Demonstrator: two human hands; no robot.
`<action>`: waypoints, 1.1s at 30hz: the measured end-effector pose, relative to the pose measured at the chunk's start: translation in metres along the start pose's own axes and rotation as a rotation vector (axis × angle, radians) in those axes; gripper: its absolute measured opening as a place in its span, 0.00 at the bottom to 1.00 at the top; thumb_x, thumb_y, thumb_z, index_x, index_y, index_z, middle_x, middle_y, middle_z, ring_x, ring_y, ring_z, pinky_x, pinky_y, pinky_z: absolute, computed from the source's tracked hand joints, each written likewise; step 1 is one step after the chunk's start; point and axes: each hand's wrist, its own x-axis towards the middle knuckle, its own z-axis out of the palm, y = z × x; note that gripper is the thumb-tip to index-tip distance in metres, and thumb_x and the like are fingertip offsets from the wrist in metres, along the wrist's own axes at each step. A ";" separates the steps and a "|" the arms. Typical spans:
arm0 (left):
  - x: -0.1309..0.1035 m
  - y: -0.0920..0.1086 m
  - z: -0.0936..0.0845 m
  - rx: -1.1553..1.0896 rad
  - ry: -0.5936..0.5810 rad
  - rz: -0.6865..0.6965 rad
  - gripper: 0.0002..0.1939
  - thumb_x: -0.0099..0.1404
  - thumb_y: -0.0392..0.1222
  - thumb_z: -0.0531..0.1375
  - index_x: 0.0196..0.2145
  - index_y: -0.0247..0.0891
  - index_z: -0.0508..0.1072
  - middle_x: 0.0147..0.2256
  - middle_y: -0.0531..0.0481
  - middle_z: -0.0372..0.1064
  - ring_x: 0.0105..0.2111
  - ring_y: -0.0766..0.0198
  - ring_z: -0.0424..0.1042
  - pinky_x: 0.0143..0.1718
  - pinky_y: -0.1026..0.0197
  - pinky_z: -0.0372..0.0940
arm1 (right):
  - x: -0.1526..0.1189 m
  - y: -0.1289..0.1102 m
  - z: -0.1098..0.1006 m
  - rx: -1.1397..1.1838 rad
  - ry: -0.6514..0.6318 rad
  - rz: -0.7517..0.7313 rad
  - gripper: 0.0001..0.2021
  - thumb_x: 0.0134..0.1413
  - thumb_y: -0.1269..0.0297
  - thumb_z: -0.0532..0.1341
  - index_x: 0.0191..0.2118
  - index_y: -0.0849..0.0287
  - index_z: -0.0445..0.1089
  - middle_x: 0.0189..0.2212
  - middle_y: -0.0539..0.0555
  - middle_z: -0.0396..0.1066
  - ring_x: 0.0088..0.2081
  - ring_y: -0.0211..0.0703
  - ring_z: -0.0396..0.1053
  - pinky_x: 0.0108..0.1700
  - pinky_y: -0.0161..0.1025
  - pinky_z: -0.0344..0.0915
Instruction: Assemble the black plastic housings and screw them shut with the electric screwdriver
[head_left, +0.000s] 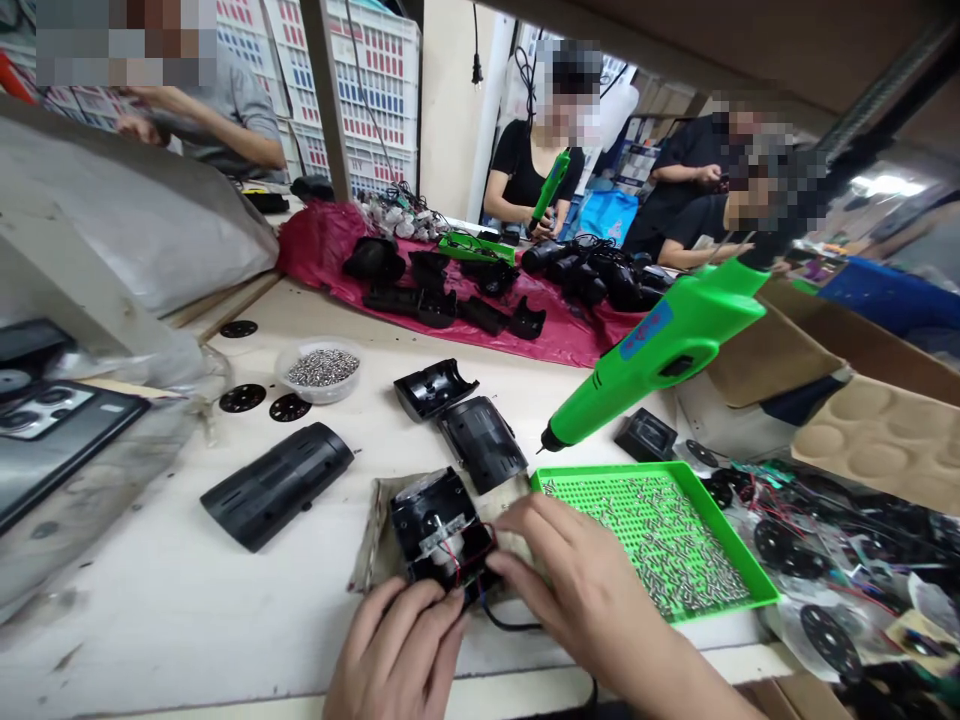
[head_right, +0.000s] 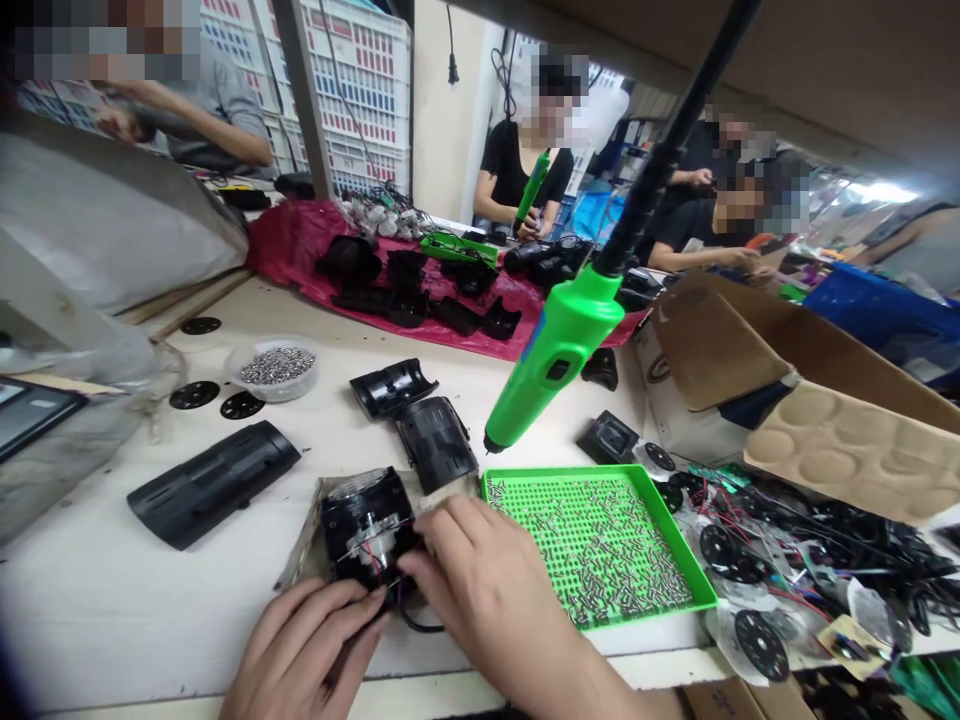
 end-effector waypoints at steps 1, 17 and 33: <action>0.000 0.000 0.000 -0.001 -0.006 -0.018 0.07 0.67 0.30 0.57 0.41 0.35 0.73 0.34 0.51 0.77 0.37 0.62 0.73 0.45 0.57 0.65 | -0.010 -0.002 0.001 0.015 0.000 0.020 0.12 0.66 0.56 0.54 0.42 0.59 0.68 0.34 0.53 0.73 0.33 0.45 0.71 0.33 0.39 0.66; 0.011 0.009 -0.002 -0.076 -0.037 -0.148 0.07 0.66 0.32 0.59 0.41 0.37 0.70 0.36 0.48 0.71 0.39 0.57 0.66 0.44 0.55 0.62 | -0.004 -0.016 0.014 -0.375 -0.104 0.303 0.08 0.56 0.74 0.58 0.29 0.57 0.69 0.18 0.49 0.73 0.17 0.42 0.71 0.20 0.37 0.43; 0.026 0.011 -0.001 -0.127 0.029 -0.148 0.03 0.67 0.33 0.57 0.37 0.35 0.71 0.31 0.48 0.69 0.34 0.60 0.67 0.39 0.57 0.64 | -0.033 -0.011 0.007 -0.243 -0.276 0.249 0.22 0.58 0.79 0.53 0.58 0.70 0.64 0.37 0.62 0.77 0.31 0.47 0.76 0.32 0.40 0.70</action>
